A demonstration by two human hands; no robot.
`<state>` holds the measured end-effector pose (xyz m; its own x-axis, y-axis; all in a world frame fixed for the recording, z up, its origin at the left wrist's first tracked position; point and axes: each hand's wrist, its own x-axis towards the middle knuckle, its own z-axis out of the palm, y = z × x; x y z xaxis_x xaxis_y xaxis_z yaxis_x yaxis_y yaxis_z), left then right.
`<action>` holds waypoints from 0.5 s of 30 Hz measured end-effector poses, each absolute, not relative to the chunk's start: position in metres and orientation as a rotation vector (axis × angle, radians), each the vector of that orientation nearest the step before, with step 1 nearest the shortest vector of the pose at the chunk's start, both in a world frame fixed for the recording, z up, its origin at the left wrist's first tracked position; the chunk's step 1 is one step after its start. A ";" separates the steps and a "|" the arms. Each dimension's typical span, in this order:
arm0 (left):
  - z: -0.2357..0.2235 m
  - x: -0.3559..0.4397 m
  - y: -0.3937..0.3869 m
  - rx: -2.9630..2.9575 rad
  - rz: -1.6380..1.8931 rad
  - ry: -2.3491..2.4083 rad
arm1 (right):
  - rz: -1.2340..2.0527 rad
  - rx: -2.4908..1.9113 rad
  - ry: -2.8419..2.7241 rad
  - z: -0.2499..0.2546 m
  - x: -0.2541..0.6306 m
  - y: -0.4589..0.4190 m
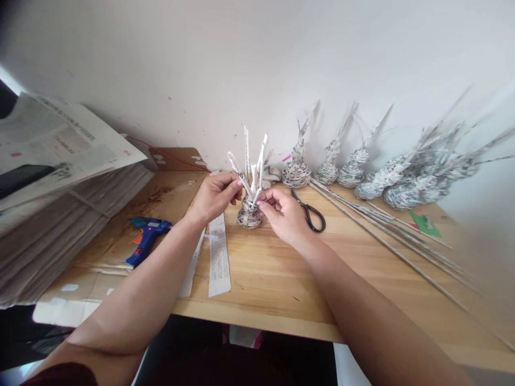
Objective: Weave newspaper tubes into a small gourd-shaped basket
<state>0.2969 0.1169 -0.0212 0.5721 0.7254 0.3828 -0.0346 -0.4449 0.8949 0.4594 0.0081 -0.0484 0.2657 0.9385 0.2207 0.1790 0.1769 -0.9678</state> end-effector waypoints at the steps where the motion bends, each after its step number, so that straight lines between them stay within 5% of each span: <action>1: -0.020 0.296 0.116 1.838 0.956 0.549 | 0.760 -1.292 -1.187 -0.049 0.459 0.009; 15: -0.024 0.298 0.112 1.936 0.901 0.513 | 0.636 -1.367 -1.205 -0.054 0.456 0.007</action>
<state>0.2983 0.1116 -0.0243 0.6468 0.6587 0.3844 -0.0063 -0.4993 0.8664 0.4562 0.0066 -0.0535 0.3268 0.9060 0.2690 0.2895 0.1750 -0.9411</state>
